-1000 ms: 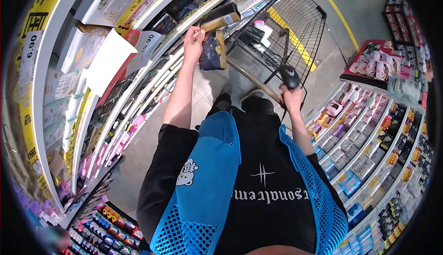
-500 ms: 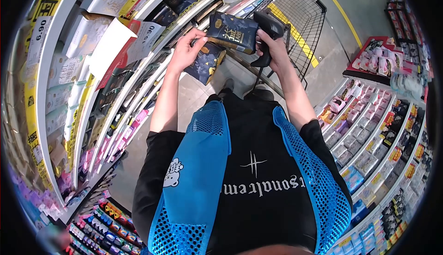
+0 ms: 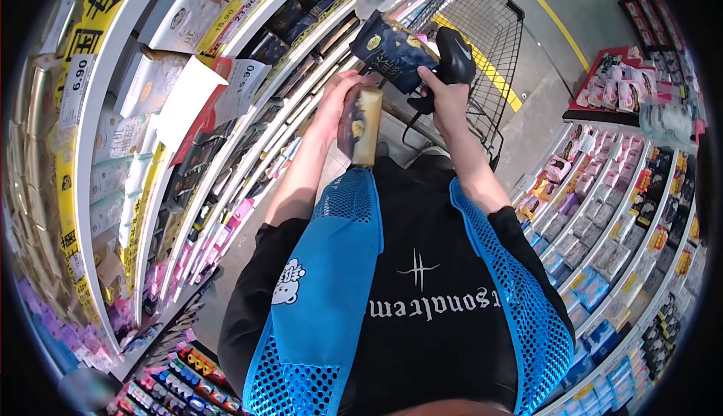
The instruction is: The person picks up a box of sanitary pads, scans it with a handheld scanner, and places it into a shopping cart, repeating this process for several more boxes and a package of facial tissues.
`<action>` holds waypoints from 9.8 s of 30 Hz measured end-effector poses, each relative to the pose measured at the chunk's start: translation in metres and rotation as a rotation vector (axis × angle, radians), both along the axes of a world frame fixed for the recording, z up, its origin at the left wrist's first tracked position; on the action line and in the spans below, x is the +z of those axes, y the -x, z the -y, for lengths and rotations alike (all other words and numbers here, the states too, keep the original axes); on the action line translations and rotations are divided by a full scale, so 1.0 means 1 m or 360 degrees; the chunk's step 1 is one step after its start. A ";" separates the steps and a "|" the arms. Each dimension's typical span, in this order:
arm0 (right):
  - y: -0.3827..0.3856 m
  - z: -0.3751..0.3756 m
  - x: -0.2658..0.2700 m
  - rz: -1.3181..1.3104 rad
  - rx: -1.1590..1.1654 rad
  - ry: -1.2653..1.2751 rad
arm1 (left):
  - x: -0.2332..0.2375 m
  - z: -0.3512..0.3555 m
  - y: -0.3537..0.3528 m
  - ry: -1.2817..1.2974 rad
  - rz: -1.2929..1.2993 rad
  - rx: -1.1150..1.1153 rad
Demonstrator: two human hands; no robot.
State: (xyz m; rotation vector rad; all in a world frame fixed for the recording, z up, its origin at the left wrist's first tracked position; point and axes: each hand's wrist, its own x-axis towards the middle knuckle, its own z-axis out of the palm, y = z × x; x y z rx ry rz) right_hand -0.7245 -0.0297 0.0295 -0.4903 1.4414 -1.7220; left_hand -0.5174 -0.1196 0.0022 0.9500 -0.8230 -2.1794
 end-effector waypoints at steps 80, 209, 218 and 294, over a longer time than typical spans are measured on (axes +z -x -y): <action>0.197 -0.065 -0.177 0.0724 -0.0588 -0.0953 | -0.063 -0.055 0.010 -0.0779 -0.0410 -0.0288; 0.100 -0.234 -0.113 0.0018 -0.0018 -0.0893 | -0.127 -0.009 0.074 0.2234 0.2167 -0.0423; 0.155 -0.233 -0.105 0.0034 -0.0059 -0.0821 | -0.129 -0.013 0.105 0.2296 0.2127 -0.0664; 0.527 -0.185 -0.120 0.0013 -0.0226 -0.0980 | -0.115 0.039 0.448 0.2461 0.1486 -0.0717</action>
